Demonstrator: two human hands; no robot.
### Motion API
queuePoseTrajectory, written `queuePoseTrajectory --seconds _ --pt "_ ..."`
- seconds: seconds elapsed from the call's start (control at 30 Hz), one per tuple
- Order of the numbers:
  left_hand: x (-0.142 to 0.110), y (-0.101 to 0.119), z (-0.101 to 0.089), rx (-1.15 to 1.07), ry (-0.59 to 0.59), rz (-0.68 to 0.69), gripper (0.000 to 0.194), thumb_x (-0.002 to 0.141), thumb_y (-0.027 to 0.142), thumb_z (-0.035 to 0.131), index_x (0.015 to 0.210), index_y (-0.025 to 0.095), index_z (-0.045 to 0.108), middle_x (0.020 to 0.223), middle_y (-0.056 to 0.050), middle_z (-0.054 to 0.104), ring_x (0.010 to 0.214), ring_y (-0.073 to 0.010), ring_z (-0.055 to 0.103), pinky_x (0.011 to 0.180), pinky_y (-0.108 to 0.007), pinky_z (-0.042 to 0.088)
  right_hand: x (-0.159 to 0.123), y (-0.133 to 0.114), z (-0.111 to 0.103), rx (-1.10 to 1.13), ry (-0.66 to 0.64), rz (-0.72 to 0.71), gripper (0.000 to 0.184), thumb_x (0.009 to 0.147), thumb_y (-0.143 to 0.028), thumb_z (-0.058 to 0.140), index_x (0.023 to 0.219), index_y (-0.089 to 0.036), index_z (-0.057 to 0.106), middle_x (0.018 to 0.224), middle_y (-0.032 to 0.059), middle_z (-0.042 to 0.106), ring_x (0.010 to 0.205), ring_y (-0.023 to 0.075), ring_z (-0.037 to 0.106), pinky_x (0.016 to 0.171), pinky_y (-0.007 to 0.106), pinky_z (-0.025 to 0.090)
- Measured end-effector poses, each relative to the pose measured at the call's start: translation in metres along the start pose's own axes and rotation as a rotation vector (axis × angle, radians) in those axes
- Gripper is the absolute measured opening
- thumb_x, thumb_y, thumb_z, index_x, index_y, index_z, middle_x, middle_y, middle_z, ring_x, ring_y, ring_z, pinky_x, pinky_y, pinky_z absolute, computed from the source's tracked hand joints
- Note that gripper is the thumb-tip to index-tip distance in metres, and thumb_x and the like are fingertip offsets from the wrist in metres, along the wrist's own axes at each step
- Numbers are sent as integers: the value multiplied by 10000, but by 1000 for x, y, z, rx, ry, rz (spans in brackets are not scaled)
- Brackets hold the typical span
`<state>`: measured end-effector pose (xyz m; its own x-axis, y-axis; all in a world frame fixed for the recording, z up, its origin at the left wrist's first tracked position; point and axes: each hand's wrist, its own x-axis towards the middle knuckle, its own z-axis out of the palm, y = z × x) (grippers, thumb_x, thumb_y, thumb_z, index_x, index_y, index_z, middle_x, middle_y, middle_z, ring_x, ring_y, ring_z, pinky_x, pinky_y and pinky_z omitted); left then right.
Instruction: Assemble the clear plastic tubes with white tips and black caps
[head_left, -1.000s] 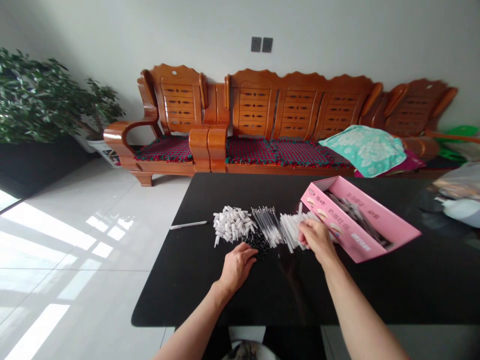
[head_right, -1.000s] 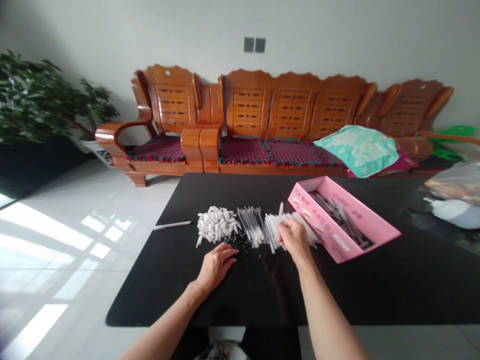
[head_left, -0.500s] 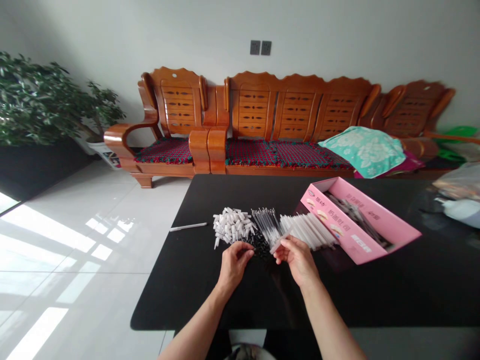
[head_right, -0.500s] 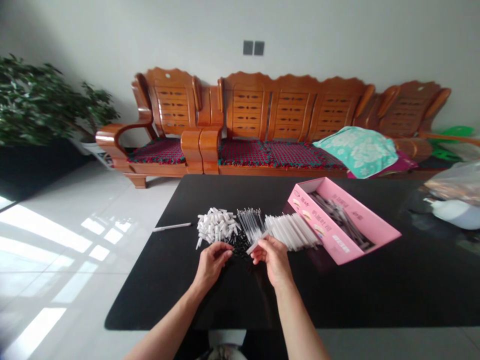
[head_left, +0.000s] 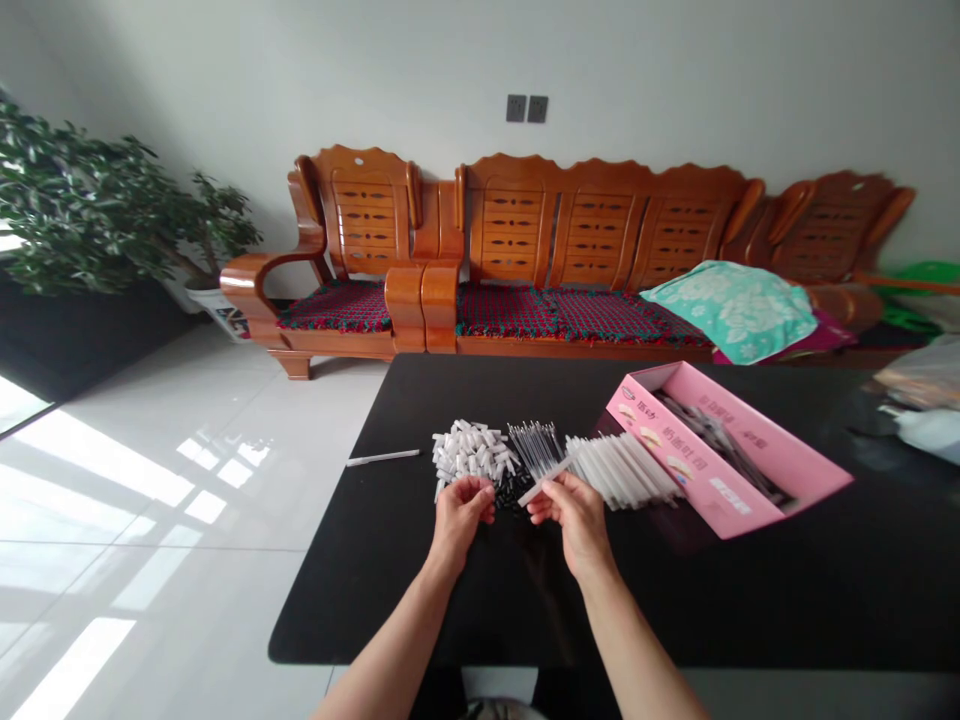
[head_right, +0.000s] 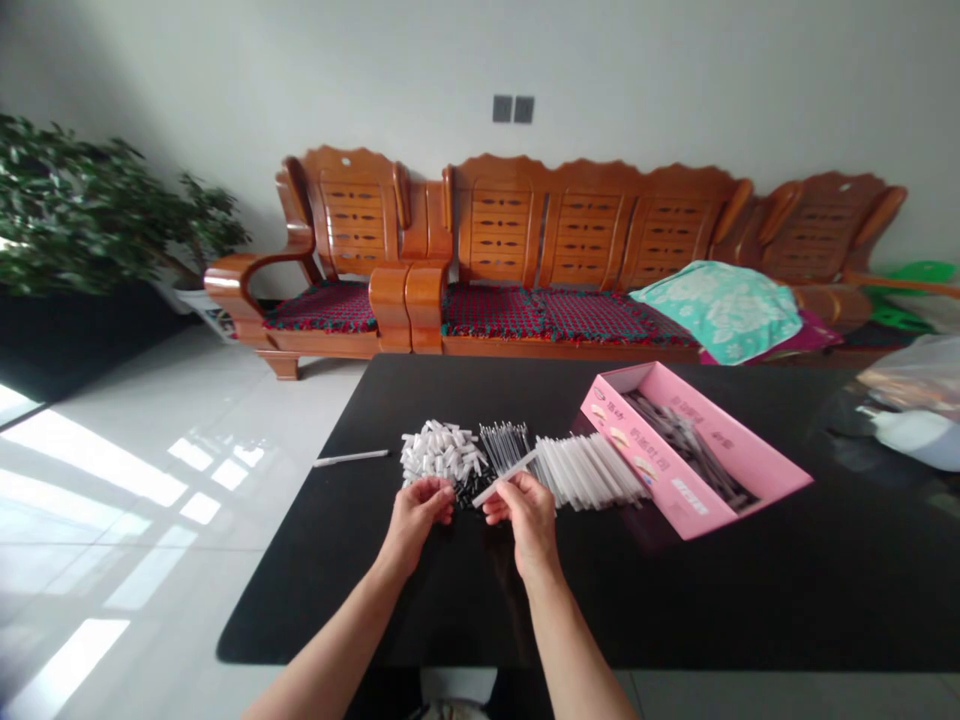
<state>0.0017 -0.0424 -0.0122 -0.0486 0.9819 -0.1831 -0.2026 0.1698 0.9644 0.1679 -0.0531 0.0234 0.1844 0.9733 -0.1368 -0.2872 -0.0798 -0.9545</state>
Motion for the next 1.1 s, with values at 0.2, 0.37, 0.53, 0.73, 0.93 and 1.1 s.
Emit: queuePoseTrajectory --seconds 0.2,0.37,0.53,0.73,0.93,1.1 --pt "10 -12 -3 445 63 196 84 759 180 652 817 175 713 641 -3 663 519 -127 606 504 -228 477 4 14 -9 -22 87 7 283 682 -393 768 724 -135 662 591 67 716 496 167 659 415 214 515" --pt "9 -14 -4 -64 30 23 219 691 291 805 777 134 679 624 7 638 543 -114 617 533 -220 533 2 15 -13 -1 101 10 287 693 -394 774 733 -129 671 606 74 721 513 170 668 429 219 529" --pt "-1 2 -6 -524 -73 -157 327 589 236 915 824 103 730 726 -13 680 616 -67 636 636 -158 557 -4 5 -6 30 68 -10 283 696 -393 786 746 -137 676 612 63 721 524 168 673 448 219 535" --pt "-12 15 -2 -631 -124 -230 253 629 118 876 844 115 743 803 -47 722 683 -89 683 685 -164 580 -8 -7 3 40 23 -33 259 719 -381 778 740 -144 674 621 63 725 539 174 681 465 228 549" --pt "-6 14 -13 -387 -97 -104 269 679 242 844 886 116 727 741 -27 696 618 -95 647 641 -199 556 -6 -6 -2 70 73 -42 259 701 -370 785 744 -139 676 614 63 725 518 161 670 451 214 538" --pt "2 5 -27 426 -3 146 71 792 197 674 823 158 725 660 -17 658 609 -157 633 618 -269 511 1 0 -17 71 158 -49 264 670 -364 793 696 -133 668 580 68 710 494 167 662 433 220 530"
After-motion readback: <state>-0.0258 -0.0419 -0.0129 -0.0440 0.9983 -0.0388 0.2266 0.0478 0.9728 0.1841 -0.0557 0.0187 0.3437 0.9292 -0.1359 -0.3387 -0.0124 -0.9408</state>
